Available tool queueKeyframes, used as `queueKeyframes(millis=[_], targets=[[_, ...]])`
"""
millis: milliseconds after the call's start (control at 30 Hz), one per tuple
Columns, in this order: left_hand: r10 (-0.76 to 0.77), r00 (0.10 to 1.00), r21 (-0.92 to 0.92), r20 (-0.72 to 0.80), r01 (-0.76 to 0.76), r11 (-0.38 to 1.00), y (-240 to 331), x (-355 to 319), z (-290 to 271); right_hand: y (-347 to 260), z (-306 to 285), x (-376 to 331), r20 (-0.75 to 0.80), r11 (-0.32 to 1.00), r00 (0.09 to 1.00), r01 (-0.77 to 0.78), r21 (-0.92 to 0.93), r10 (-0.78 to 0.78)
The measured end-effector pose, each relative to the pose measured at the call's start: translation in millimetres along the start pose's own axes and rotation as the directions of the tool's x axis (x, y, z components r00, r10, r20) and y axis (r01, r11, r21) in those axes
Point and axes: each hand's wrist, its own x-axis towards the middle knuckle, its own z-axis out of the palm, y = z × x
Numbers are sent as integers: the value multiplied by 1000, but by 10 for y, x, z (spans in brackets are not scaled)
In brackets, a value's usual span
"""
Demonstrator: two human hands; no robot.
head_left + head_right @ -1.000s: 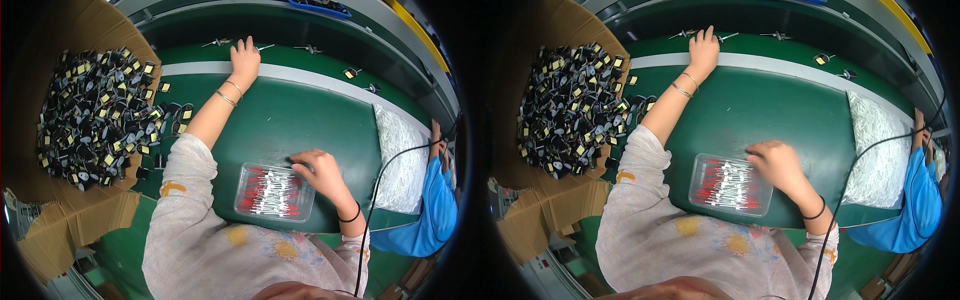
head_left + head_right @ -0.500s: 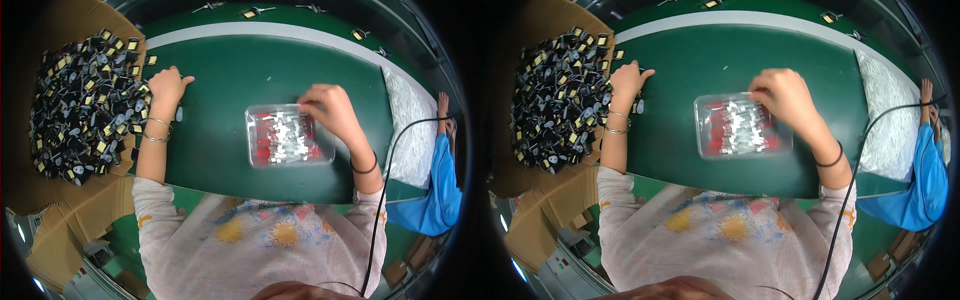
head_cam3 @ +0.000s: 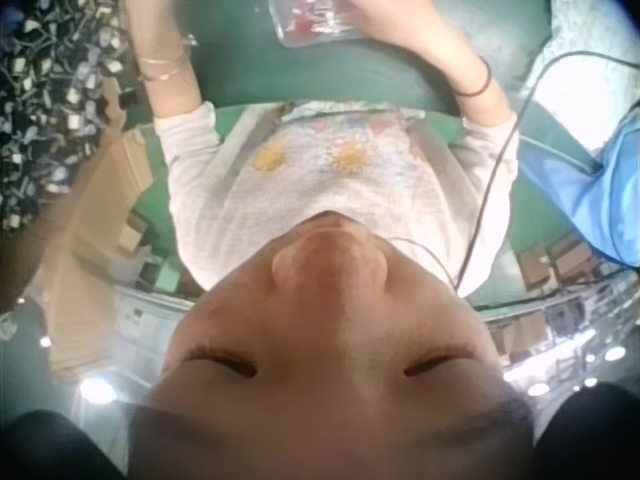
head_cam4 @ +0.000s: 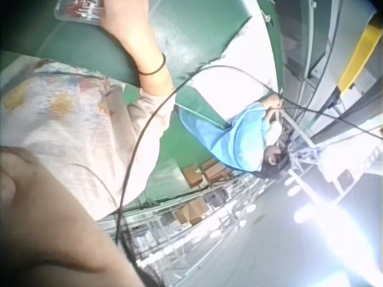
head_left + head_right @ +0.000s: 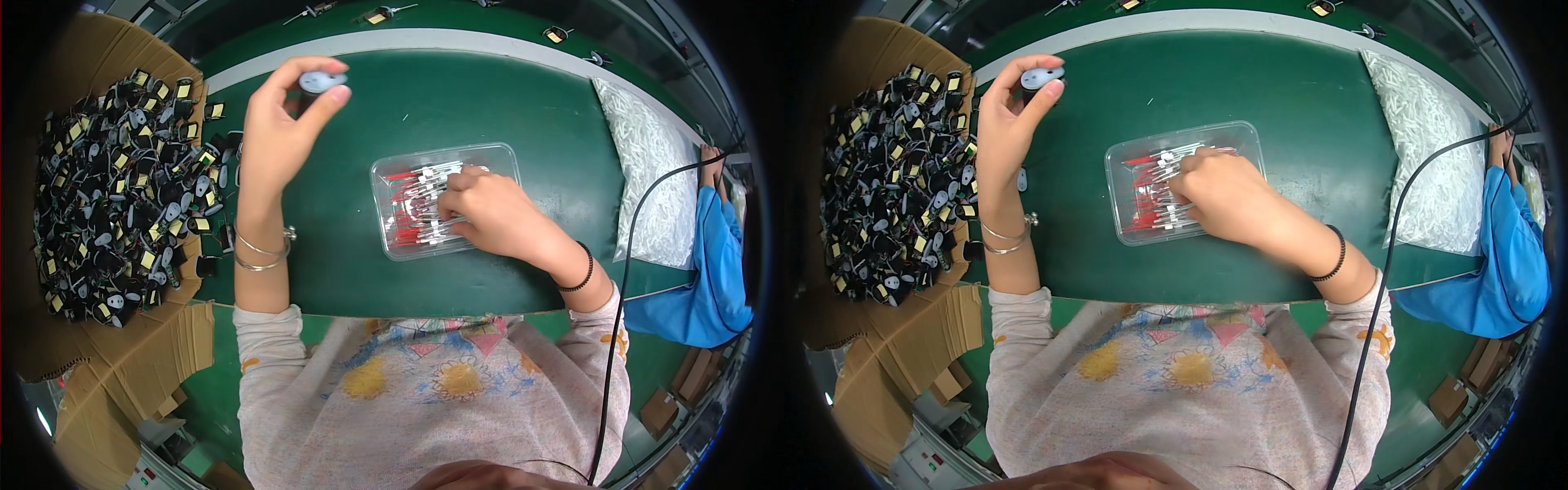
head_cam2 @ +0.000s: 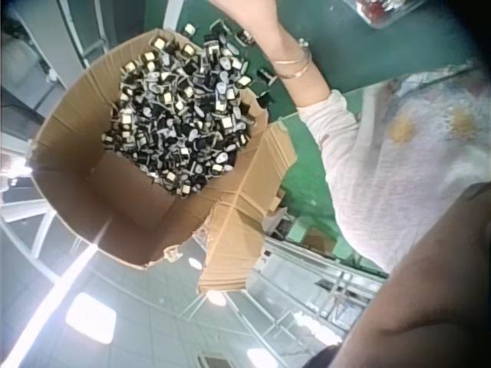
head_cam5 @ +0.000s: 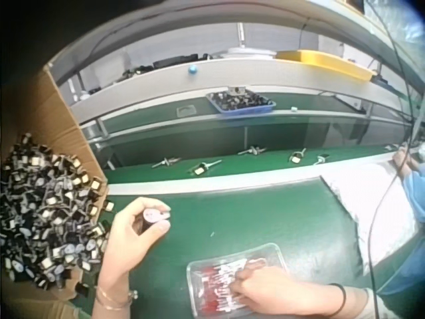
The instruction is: The person assembles electrical components by hand and using a small metal tool, picking up metal pins from a container and inserting them into holes in a grey plastic base.
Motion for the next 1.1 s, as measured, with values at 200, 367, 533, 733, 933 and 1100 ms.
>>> queueKeyframes(millis=[200, 367, 533, 733, 933, 1100], targets=[[170, 985, -41, 5, -170, 985, 321, -126, 148, -2, -123, 15, -31, 1000, 999, -10, 17, 11], [149, 945, -29, 292, -147, 989, 447, -143, 29, -81, -559, 30, -350, 996, 934, 86, 21, -73], [206, 838, 52, 506, -268, 962, 513, -217, 203, -276, -783, 20, -579, 992, 807, 71, -105, -119], [188, 852, 2, 488, -217, 976, 559, -234, 281, -275, -845, -18, -632, 994, 768, 93, -52, -105], [210, 877, 19, 432, -242, 970, 642, -262, 308, -246, -858, -40, -634, 981, 773, 139, 138, -20], [220, 912, 69, 346, -259, 964, 630, -281, 341, -224, -735, 55, -617, 802, 747, 199, 563, 248]])
